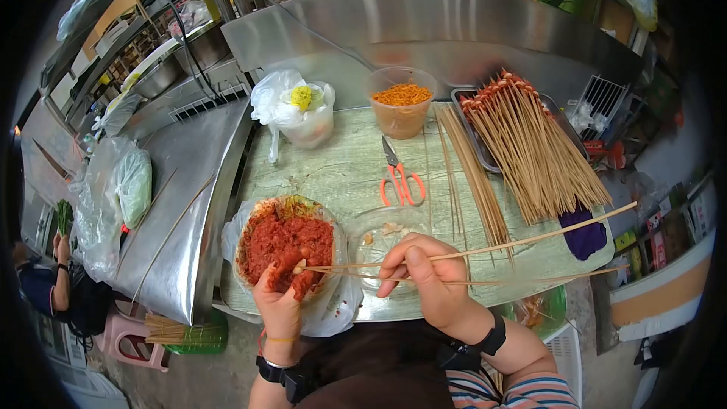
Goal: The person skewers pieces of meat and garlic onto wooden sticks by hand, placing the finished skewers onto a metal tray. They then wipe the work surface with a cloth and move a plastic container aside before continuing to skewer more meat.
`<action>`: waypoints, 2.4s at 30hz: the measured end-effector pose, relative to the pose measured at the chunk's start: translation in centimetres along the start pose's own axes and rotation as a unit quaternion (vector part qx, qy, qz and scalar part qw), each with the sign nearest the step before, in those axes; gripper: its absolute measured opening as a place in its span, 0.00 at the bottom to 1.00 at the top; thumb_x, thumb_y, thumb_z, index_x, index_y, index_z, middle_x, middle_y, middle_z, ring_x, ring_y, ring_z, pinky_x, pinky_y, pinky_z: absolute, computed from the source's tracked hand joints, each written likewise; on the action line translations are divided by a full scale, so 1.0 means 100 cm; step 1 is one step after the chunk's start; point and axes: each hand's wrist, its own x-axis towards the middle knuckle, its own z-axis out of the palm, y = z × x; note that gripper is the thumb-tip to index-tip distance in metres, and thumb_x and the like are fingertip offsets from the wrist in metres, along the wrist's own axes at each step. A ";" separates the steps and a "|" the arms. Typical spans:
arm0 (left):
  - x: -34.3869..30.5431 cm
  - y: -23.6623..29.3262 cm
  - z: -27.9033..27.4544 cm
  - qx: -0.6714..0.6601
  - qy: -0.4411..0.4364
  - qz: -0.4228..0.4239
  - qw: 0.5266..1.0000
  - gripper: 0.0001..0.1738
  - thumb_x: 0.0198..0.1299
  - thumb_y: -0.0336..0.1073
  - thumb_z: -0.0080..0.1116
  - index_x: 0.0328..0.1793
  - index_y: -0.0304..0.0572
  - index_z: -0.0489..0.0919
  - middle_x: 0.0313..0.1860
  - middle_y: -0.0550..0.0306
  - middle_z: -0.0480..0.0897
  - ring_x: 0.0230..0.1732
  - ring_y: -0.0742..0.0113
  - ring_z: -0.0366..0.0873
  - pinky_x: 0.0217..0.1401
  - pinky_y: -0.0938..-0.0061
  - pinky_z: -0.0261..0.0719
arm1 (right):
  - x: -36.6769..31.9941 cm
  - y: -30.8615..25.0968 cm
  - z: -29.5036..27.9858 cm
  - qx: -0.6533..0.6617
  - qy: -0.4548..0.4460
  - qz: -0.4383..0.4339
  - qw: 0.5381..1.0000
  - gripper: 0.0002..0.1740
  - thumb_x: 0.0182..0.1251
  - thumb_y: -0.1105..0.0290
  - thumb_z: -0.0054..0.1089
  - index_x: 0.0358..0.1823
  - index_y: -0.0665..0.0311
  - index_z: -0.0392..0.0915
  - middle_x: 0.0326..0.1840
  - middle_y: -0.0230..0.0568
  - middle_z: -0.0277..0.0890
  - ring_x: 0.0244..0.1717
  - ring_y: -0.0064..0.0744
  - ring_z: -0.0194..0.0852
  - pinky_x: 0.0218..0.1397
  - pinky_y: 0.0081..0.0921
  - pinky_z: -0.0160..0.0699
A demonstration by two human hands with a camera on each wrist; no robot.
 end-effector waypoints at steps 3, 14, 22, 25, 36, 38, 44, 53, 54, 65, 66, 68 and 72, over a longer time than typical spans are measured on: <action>0.000 -0.002 0.000 0.023 0.017 0.017 0.999 0.17 0.57 0.22 0.62 0.54 0.30 0.79 0.51 0.53 0.83 0.50 0.69 0.79 0.55 0.75 0.77 | 0.000 0.000 0.003 0.015 -0.001 0.004 1.000 0.21 0.78 0.61 0.39 0.39 0.74 0.73 0.35 0.45 0.74 0.29 0.32 0.82 0.35 0.23 0.79; 0.012 0.003 0.000 -0.283 0.090 -0.086 0.951 0.13 0.64 0.27 0.56 0.55 0.33 0.77 0.53 0.51 0.81 0.51 0.60 0.81 0.52 0.70 0.83 | -0.006 -0.005 -0.005 -0.037 0.017 -0.055 0.998 0.20 0.78 0.62 0.41 0.37 0.74 0.74 0.33 0.49 0.76 0.27 0.33 0.82 0.34 0.23 0.80; 0.010 -0.011 -0.004 -0.334 0.097 -0.107 0.931 0.14 0.67 0.32 0.53 0.57 0.37 0.75 0.55 0.52 0.80 0.56 0.61 0.79 0.58 0.66 0.81 | -0.008 -0.011 -0.003 -0.170 -0.065 -0.160 0.970 0.14 0.74 0.66 0.48 0.35 0.68 0.78 0.32 0.46 0.80 0.27 0.35 0.81 0.33 0.24 0.80; 0.009 -0.010 -0.001 -0.347 0.100 -0.104 0.927 0.15 0.67 0.31 0.52 0.58 0.37 0.74 0.57 0.52 0.79 0.57 0.60 0.78 0.62 0.63 0.79 | -0.007 -0.009 -0.002 -0.201 -0.094 -0.200 0.954 0.13 0.72 0.67 0.50 0.35 0.68 0.79 0.31 0.45 0.80 0.27 0.37 0.81 0.31 0.26 0.80; 0.004 -0.011 0.005 -0.364 0.092 -0.096 0.922 0.17 0.67 0.29 0.51 0.60 0.34 0.72 0.59 0.49 0.77 0.61 0.56 0.75 0.68 0.58 0.73 | -0.009 0.013 0.001 -0.254 -0.153 -0.316 0.901 0.11 0.68 0.62 0.57 0.41 0.63 0.77 0.37 0.42 0.80 0.26 0.36 0.80 0.25 0.28 0.79; 0.005 -0.013 0.003 -0.356 0.095 -0.095 0.925 0.16 0.67 0.30 0.52 0.60 0.34 0.73 0.58 0.49 0.78 0.60 0.57 0.76 0.67 0.59 0.75 | -0.008 0.013 0.002 -0.243 -0.156 -0.326 0.900 0.11 0.68 0.62 0.59 0.41 0.62 0.77 0.36 0.42 0.79 0.26 0.35 0.80 0.24 0.27 0.79; 0.006 -0.014 0.006 -0.344 0.126 -0.097 0.925 0.14 0.67 0.30 0.53 0.57 0.36 0.75 0.54 0.51 0.80 0.55 0.60 0.79 0.61 0.64 0.79 | -0.006 0.012 0.006 -0.255 -0.151 -0.326 0.898 0.16 0.75 0.56 0.48 0.44 0.62 0.76 0.34 0.40 0.81 0.26 0.34 0.81 0.24 0.27 0.79; 0.008 -0.020 0.005 -0.328 0.141 -0.096 0.929 0.11 0.66 0.30 0.54 0.54 0.39 0.76 0.51 0.52 0.81 0.49 0.63 0.81 0.51 0.69 0.83 | -0.003 0.018 0.013 -0.250 -0.155 -0.313 0.903 0.11 0.60 0.70 0.64 0.42 0.63 0.76 0.34 0.41 0.78 0.24 0.37 0.78 0.23 0.27 0.77; 0.009 -0.021 0.005 -0.328 0.140 -0.097 0.929 0.11 0.66 0.30 0.54 0.54 0.39 0.76 0.51 0.52 0.81 0.49 0.63 0.81 0.51 0.69 0.83 | -0.003 0.017 0.016 -0.251 -0.154 -0.313 0.903 0.11 0.60 0.70 0.64 0.42 0.63 0.76 0.34 0.41 0.78 0.24 0.37 0.78 0.23 0.27 0.77; 0.031 -0.031 -0.016 -0.244 0.211 -0.012 0.947 0.12 0.65 0.26 0.53 0.54 0.36 0.75 0.50 0.53 0.81 0.47 0.64 0.82 0.48 0.74 0.84 | 0.010 0.044 0.048 -0.252 -0.131 -0.290 0.914 0.08 0.56 0.77 0.65 0.38 0.67 0.80 0.36 0.41 0.77 0.28 0.36 0.79 0.25 0.27 0.77; 0.031 -0.029 -0.015 -0.231 0.204 -0.002 0.951 0.12 0.64 0.25 0.54 0.54 0.36 0.75 0.49 0.53 0.81 0.47 0.64 0.82 0.47 0.74 0.84 | 0.011 0.046 0.051 -0.253 -0.129 -0.289 0.914 0.08 0.56 0.77 0.65 0.38 0.67 0.80 0.36 0.41 0.77 0.28 0.36 0.79 0.25 0.27 0.77; 0.030 -0.024 -0.011 -0.220 0.195 0.007 0.956 0.12 0.64 0.25 0.54 0.54 0.36 0.75 0.49 0.53 0.81 0.47 0.64 0.82 0.47 0.74 0.84 | 0.014 0.050 0.056 -0.257 -0.134 -0.277 0.916 0.10 0.55 0.80 0.66 0.39 0.68 0.79 0.36 0.42 0.76 0.28 0.36 0.78 0.26 0.27 0.76; 0.030 -0.023 -0.007 -0.206 0.177 -0.002 0.962 0.12 0.64 0.25 0.55 0.54 0.37 0.76 0.48 0.54 0.82 0.45 0.65 0.82 0.46 0.75 0.84 | 0.022 0.058 0.064 -0.268 -0.125 -0.278 0.914 0.10 0.55 0.78 0.65 0.39 0.65 0.76 0.36 0.39 0.71 0.29 0.37 0.77 0.28 0.27 0.76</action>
